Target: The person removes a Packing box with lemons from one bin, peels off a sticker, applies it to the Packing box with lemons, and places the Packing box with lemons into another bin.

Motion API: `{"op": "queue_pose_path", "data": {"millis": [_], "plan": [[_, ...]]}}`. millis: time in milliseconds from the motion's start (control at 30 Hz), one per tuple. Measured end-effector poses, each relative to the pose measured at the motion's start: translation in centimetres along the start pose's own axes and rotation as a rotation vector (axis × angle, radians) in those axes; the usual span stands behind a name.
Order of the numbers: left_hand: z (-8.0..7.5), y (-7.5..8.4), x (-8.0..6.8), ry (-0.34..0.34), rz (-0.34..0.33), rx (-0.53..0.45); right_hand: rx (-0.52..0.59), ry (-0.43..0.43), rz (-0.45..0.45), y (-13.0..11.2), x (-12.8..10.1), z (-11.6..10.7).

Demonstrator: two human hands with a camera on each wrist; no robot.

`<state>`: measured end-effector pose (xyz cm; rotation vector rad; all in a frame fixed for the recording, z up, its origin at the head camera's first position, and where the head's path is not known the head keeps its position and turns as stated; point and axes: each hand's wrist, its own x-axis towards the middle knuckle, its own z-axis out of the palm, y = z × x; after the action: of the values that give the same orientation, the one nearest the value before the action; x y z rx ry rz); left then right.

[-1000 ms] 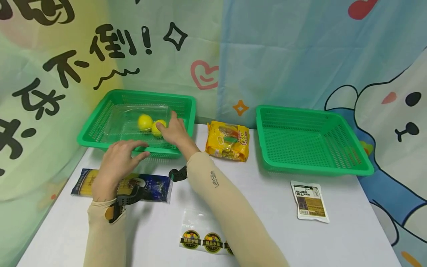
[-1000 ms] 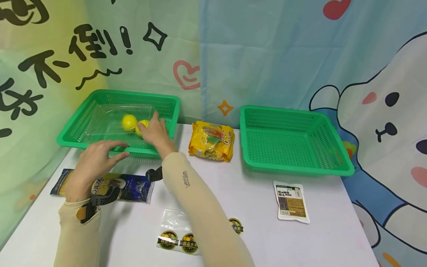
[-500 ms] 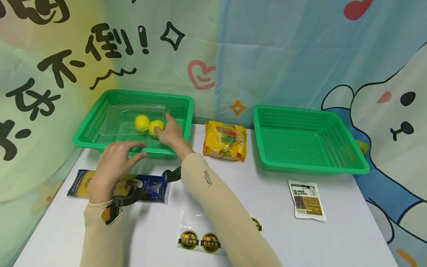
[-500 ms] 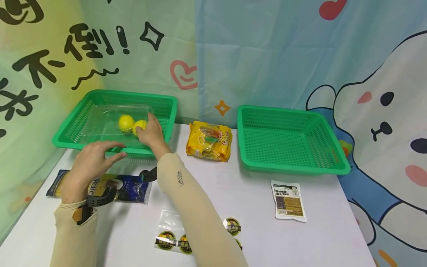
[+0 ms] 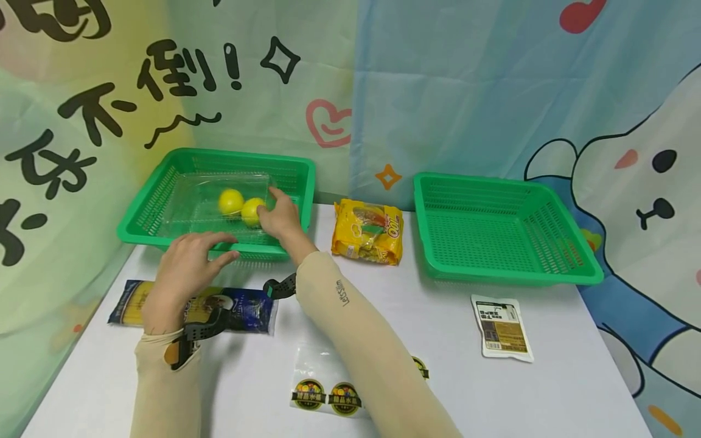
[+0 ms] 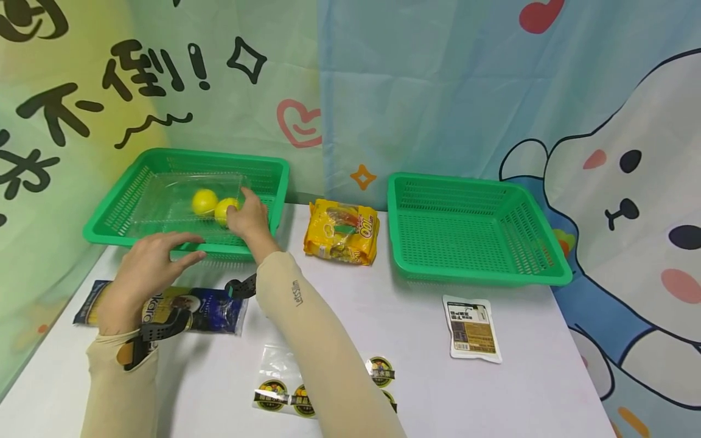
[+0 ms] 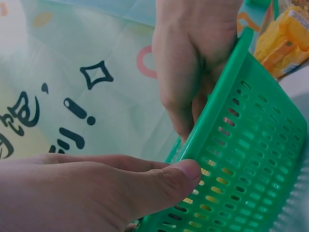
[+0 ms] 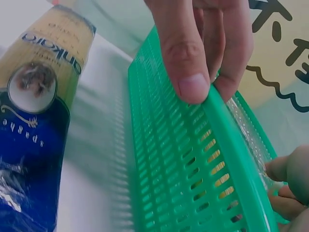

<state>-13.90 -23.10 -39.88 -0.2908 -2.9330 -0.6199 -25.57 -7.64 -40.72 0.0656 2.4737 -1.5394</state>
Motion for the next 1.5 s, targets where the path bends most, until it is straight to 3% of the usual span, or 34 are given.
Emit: {"op": "queue_pose_path", "data": {"millis": [533,900,1500], "plan": [[0.0,0.0,0.0,0.008,-0.001,-0.002,0.087,0.123,0.054,-0.7,-1.0,-0.3],[0.0,0.0,0.0,0.010,0.001,-0.002,0.151,0.133,0.020,-1.4,-1.7,-1.3],[-0.2,0.0,0.0,-0.002,-0.006,0.002,0.169,0.141,-0.040,-2.9,-3.1,-3.3]]}}
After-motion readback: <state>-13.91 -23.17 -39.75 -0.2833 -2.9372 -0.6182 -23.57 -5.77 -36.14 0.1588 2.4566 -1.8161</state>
